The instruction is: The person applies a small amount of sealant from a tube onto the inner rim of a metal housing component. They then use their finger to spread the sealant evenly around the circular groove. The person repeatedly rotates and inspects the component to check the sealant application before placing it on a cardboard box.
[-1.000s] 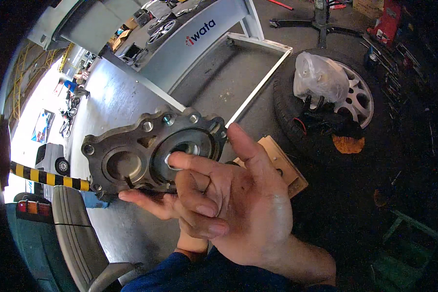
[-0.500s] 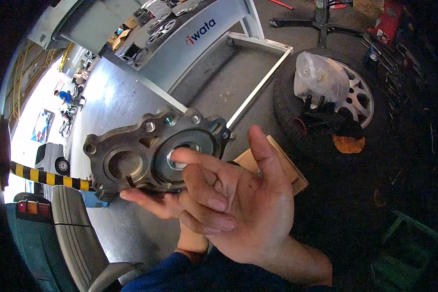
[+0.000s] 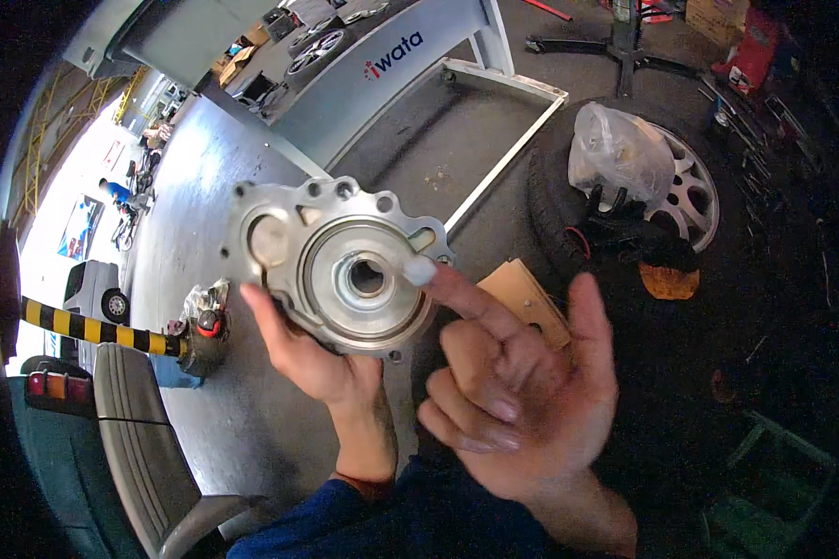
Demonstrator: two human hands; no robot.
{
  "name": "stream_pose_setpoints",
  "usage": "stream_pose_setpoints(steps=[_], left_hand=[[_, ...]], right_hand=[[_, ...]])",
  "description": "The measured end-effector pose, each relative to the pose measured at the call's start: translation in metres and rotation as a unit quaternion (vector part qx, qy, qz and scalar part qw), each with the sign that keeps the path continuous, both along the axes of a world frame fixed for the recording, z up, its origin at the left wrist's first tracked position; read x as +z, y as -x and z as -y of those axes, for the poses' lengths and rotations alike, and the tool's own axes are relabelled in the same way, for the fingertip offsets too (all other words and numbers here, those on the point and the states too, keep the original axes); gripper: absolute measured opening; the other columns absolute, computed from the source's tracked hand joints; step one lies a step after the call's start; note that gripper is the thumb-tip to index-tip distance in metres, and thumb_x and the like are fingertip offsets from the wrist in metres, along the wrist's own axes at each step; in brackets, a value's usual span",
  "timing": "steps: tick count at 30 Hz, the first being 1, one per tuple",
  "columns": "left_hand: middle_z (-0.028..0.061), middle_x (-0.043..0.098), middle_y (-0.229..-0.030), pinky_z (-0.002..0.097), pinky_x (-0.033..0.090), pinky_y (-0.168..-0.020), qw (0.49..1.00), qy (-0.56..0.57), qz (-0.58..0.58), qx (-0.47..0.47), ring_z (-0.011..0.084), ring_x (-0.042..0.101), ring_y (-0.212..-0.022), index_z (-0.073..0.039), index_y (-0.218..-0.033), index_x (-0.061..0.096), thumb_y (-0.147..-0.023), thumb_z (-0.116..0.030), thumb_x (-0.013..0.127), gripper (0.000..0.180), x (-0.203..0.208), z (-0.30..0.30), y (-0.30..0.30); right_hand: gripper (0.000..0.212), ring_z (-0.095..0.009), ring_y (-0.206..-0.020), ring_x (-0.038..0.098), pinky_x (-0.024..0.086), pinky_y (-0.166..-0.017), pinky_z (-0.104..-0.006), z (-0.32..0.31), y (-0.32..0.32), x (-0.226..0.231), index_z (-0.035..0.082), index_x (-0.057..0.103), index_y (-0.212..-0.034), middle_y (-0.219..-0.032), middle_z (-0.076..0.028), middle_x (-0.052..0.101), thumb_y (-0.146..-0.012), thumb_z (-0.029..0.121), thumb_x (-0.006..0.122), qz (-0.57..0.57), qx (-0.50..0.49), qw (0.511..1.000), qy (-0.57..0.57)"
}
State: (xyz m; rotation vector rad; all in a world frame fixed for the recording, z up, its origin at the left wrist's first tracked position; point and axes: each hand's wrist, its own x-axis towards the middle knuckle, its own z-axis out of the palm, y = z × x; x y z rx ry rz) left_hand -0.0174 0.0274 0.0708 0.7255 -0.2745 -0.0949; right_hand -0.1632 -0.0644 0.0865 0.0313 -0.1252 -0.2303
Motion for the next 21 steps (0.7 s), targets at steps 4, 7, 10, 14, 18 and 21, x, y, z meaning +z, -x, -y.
stream_pose_setpoints(steps=[4, 7, 10, 14, 18, 21], left_hand=[[0.0174, 0.062, -0.127, 0.0422, 0.053, -0.096, 0.995, 0.008, -0.058, -0.086, 0.0284, 0.064, -0.111, 0.001, -0.132, 0.052, -0.106, -0.036, 0.037, 0.048, 0.006, -0.008, -0.013], [0.0175, 0.064, -0.124, 0.0419, 0.054, -0.094, 0.972, 0.006, -0.09, -0.218, 0.0281, 0.066, -0.108, 0.002, -0.13, 0.054, -0.106, -0.036, 0.038, 0.047, 0.012, -0.01, -0.026], [0.0181, 0.065, -0.12, 0.0426, 0.055, -0.093, 0.948, -0.019, -0.147, -0.281, 0.0281, 0.067, -0.105, 0.003, -0.127, 0.056, -0.106, -0.036, 0.039, 0.048, 0.021, -0.006, -0.035], [0.0183, 0.065, -0.12, 0.0422, 0.056, -0.093, 0.918, -0.115, -0.146, -0.349, 0.0276, 0.067, -0.106, 0.002, -0.128, 0.055, -0.106, -0.038, 0.037, 0.049, 0.038, 0.006, -0.039], [0.0177, 0.066, -0.118, 0.0416, 0.056, -0.093, 0.897, -0.158, -0.106, -0.399, 0.0267, 0.068, -0.105, 0.003, -0.127, 0.054, -0.107, -0.04, 0.031, 0.052, 0.047, 0.017, -0.046], [0.0177, 0.066, -0.115, 0.0404, 0.057, -0.091, 0.887, -0.173, -0.092, -0.419, 0.0262, 0.069, -0.102, 0.004, -0.125, 0.055, -0.107, -0.038, 0.031, 0.052, 0.052, 0.025, -0.051]], right_hand=[[0.087, -0.01, -0.044, 0.033, 0.033, -0.046, -0.0276, 0.016, 0.013, -0.004, -0.008, 0.036, -0.144, -0.061, -0.003, 0.043, -0.101, 0.065, 0.016, -0.046, -0.089, 0.97, 0.22], [0.089, -0.008, -0.042, 0.03, 0.032, -0.044, -0.0263, 0.034, 0.025, -0.005, -0.008, 0.04, -0.141, -0.057, -0.002, 0.041, -0.1, 0.066, 0.014, -0.06, -0.18, 0.864, 0.466], [0.101, -0.011, -0.062, 0.045, 0.04, -0.058, -0.0274, 0.047, 0.038, 0.02, -0.007, 0.059, -0.127, -0.08, -0.008, 0.053, -0.094, 0.074, 0.008, -0.151, -0.232, 0.66, 0.699], [0.102, -0.023, -0.1, 0.051, 0.041, -0.085, -0.0397, 0.063, 0.02, 0.039, 0.007, 0.072, -0.117, -0.114, -0.015, 0.053, -0.089, 0.08, 0.007, -0.165, -0.263, 0.437, 0.844], [0.097, -0.031, -0.132, 0.039, 0.031, -0.105, -0.05, 0.069, -0.004, 0.041, 0.017, 0.075, -0.114, -0.139, -0.016, 0.044, -0.09, 0.079, 0.005, -0.142, -0.27, 0.345, 0.888], [0.098, -0.034, -0.138, 0.035, 0.027, -0.108, -0.0539, 0.079, -0.013, 0.037, 0.019, 0.075, -0.115, -0.147, -0.018, 0.04, -0.088, 0.081, 0.004, -0.12, -0.284, 0.307, 0.9]])
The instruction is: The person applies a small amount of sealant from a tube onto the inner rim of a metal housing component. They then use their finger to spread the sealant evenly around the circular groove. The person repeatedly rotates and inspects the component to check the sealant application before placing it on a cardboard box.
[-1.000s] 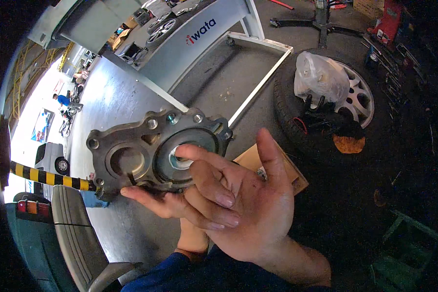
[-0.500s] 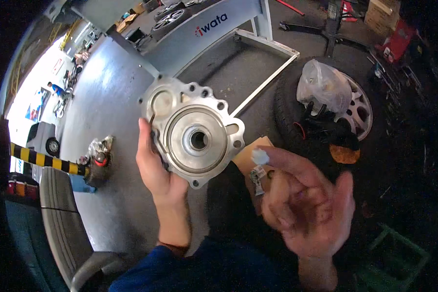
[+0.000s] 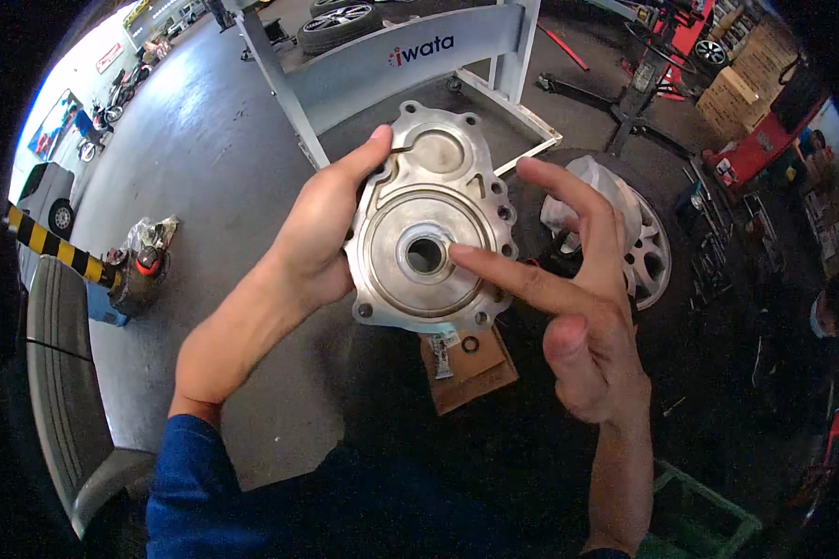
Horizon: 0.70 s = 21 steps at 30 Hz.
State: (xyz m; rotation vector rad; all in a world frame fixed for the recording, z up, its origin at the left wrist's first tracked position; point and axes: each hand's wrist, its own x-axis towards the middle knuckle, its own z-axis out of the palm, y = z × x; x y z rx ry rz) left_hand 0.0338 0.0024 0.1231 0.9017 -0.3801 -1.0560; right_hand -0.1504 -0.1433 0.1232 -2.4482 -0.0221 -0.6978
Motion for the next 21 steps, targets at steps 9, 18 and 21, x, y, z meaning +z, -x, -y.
stream_pose_setpoints(steps=[9, 18, 21], left_hand=[[0.0165, 0.069, -0.108, 0.0354, 0.059, -0.082, 0.992, -0.058, 0.113, -0.009, 0.022, 0.071, -0.092, 0.005, -0.12, 0.06, -0.106, -0.037, 0.039, 0.048, 0.009, 0.003, -0.008], [0.0168, 0.07, -0.104, 0.034, 0.059, -0.079, 0.988, -0.07, 0.141, -0.009, 0.0211, 0.071, -0.088, 0.007, -0.114, 0.062, -0.106, -0.037, 0.042, 0.049, 0.009, 0.006, -0.005], [0.0168, 0.07, -0.103, 0.0338, 0.059, -0.077, 0.985, -0.08, 0.155, 0.004, 0.0207, 0.071, -0.086, 0.007, -0.113, 0.063, -0.105, -0.037, 0.043, 0.049, 0.009, 0.007, -0.006]], right_hand=[[0.075, -0.037, -0.136, 0.034, 0.016, -0.114, -0.0522, 0.005, -0.015, 0.001, 0.024, 0.073, -0.119, -0.149, -0.02, 0.04, -0.098, 0.067, 0.016, 0.025, 0.023, 0.997, 0.063], [0.065, -0.037, -0.13, 0.038, 0.02, -0.112, -0.0508, 0.005, -0.015, 0.004, 0.025, 0.074, -0.118, -0.148, -0.018, 0.043, -0.1, 0.062, 0.023, 0.047, 0.009, 0.985, 0.168], [0.073, -0.035, -0.134, 0.034, 0.021, -0.113, -0.0503, 0.005, -0.016, 0.005, 0.025, 0.075, -0.116, -0.15, -0.017, 0.04, -0.099, 0.067, 0.018, 0.03, 0.009, 0.982, 0.188]])
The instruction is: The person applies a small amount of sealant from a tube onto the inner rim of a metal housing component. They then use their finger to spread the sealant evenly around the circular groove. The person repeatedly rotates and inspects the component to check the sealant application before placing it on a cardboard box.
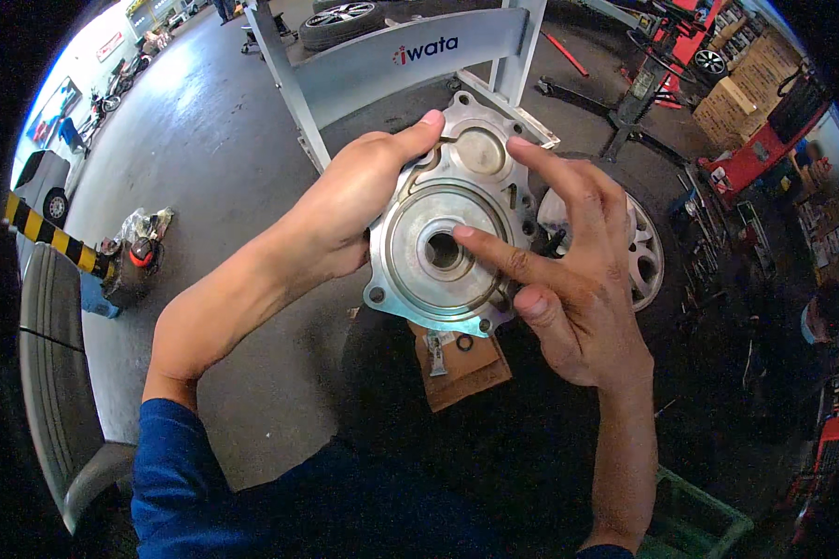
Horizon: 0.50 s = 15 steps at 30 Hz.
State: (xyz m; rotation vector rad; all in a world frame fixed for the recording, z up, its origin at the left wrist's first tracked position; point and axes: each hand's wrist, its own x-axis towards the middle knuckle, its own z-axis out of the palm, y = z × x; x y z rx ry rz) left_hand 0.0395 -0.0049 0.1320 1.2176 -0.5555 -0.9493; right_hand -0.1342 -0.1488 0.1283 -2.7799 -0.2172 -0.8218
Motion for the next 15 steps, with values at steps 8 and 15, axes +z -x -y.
stream_pose_setpoints(steps=[8, 15], left_hand=[[0.0165, 0.069, -0.1, 0.0341, 0.056, -0.076, 1.0, -0.004, 0.005, 0.008, 0.0198, 0.069, -0.085, 0.009, -0.109, 0.064, -0.105, -0.037, 0.043, 0.05, 0.0012, 0.0036, 0.0008], [0.0158, 0.07, -0.098, 0.0337, 0.059, -0.075, 1.0, -0.001, 0.001, 0.001, 0.0197, 0.071, -0.082, 0.007, -0.108, 0.064, -0.105, -0.037, 0.046, 0.047, 0.0008, 0.0053, -0.0008]], right_hand=[[0.069, -0.036, -0.133, 0.034, 0.022, -0.113, -0.0513, 0.0016, 0.0, 0.0035, 0.026, 0.075, -0.116, -0.15, -0.015, 0.042, -0.099, 0.066, 0.02, -0.004, -0.017, 0.997, 0.072], [0.066, -0.034, -0.131, 0.037, 0.026, -0.11, -0.0495, -0.0011, -0.0002, 0.0026, 0.028, 0.074, -0.116, -0.149, -0.011, 0.044, -0.098, 0.067, 0.024, 0.005, -0.045, 0.99, 0.137]])
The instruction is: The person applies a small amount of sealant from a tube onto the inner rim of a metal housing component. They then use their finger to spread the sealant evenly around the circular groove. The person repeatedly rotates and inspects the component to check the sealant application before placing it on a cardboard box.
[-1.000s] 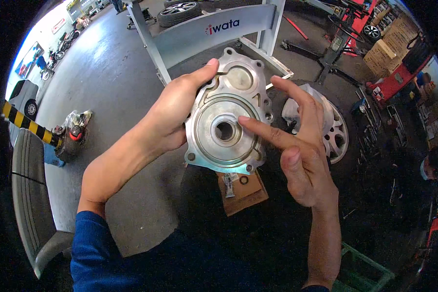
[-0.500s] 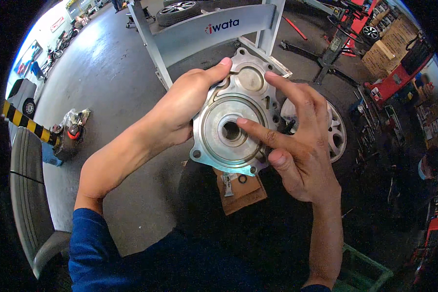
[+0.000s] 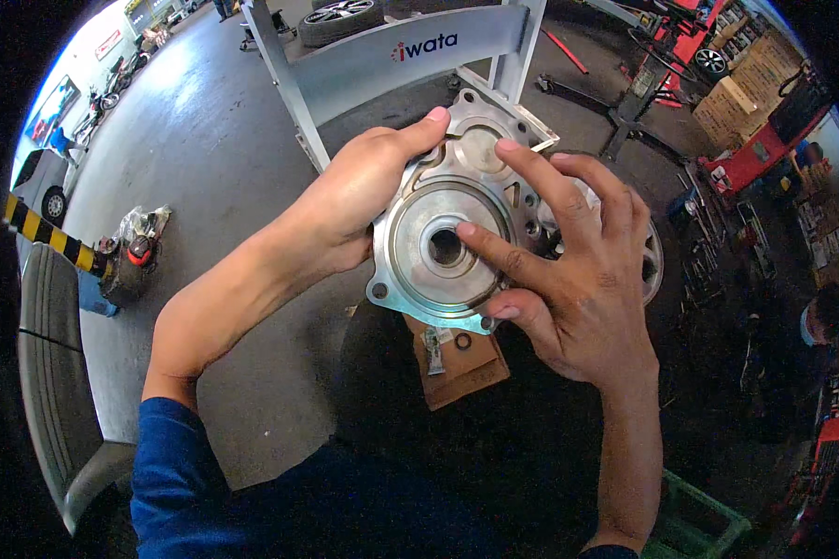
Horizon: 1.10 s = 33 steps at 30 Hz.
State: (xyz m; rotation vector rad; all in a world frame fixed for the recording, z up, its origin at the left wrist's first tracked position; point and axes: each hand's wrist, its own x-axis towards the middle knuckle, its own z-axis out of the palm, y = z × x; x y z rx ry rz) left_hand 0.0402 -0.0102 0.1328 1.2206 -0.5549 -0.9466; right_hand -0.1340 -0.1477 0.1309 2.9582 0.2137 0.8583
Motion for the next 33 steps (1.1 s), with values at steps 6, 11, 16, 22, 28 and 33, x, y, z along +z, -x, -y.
stream_pose_setpoints(steps=[6, 11, 16, 22, 28, 33], left_hand=[[0.0168, 0.068, -0.099, 0.0354, 0.052, -0.078, 1.0, -0.005, 0.003, 0.011, 0.0189, 0.065, -0.087, 0.011, -0.107, 0.064, -0.106, -0.036, 0.04, 0.053, 0.0, 0.004, 0.001], [0.017, 0.068, -0.101, 0.0352, 0.052, -0.078, 1.0, 0.0, -0.007, 0.009, 0.0189, 0.064, -0.087, 0.011, -0.109, 0.063, -0.106, -0.036, 0.04, 0.052, 0.002, 0.005, 0.004], [0.0166, 0.068, -0.1, 0.0347, 0.051, -0.078, 1.0, -0.003, -0.001, 0.017, 0.0187, 0.064, -0.087, 0.01, -0.108, 0.064, -0.106, -0.037, 0.04, 0.053, 0.0, 0.006, 0.002], [0.016, 0.068, -0.097, 0.035, 0.05, -0.079, 0.999, 0.004, 0.026, 0.026, 0.0175, 0.061, -0.086, 0.011, -0.104, 0.065, -0.106, -0.037, 0.041, 0.054, -0.002, 0.009, 0.002], [0.0137, 0.067, -0.094, 0.0348, 0.047, -0.08, 0.996, -0.007, 0.069, 0.054, 0.0152, 0.056, -0.084, 0.011, -0.098, 0.067, -0.106, -0.038, 0.041, 0.056, -0.002, 0.01, 0.003], [0.0085, 0.064, -0.083, 0.0352, 0.045, -0.076, 0.991, -0.001, 0.114, 0.072, 0.0133, 0.05, -0.079, 0.009, -0.095, 0.068, -0.106, -0.041, 0.04, 0.058, -0.009, 0.014, 0.001]], right_hand=[[0.068, -0.032, -0.127, 0.042, 0.03, -0.104, -0.0482, -0.004, 0.001, 0.006, 0.03, 0.074, -0.114, -0.147, -0.007, 0.048, -0.093, 0.071, 0.025, 0.007, -0.03, 0.996, 0.082], [0.066, -0.031, -0.125, 0.045, 0.031, -0.102, -0.0478, -0.006, 0.002, 0.011, 0.029, 0.074, -0.114, -0.145, -0.006, 0.05, -0.092, 0.071, 0.028, -0.003, -0.031, 0.994, 0.104], [0.063, -0.031, -0.125, 0.045, 0.032, -0.1, -0.0481, -0.008, 0.0, 0.009, 0.025, 0.074, -0.112, -0.145, -0.005, 0.05, -0.09, 0.069, 0.035, -0.009, -0.031, 0.995, 0.095], [0.06, -0.031, -0.123, 0.045, 0.032, -0.1, -0.0505, -0.009, 0.003, 0.005, 0.019, 0.073, -0.107, -0.146, -0.003, 0.049, -0.085, 0.068, 0.046, 0.005, -0.023, 0.998, 0.052], [0.068, -0.033, -0.128, 0.042, 0.032, -0.103, -0.0471, -0.014, 0.004, 0.004, 0.02, 0.073, -0.116, -0.145, -0.009, 0.048, -0.092, 0.07, 0.034, -0.027, -0.041, 0.997, 0.055], [0.068, -0.034, -0.128, 0.041, 0.032, -0.104, -0.0478, -0.014, 0.004, -0.005, 0.018, 0.072, -0.117, -0.144, -0.011, 0.048, -0.092, 0.07, 0.035, -0.009, -0.044, 0.998, 0.043]])
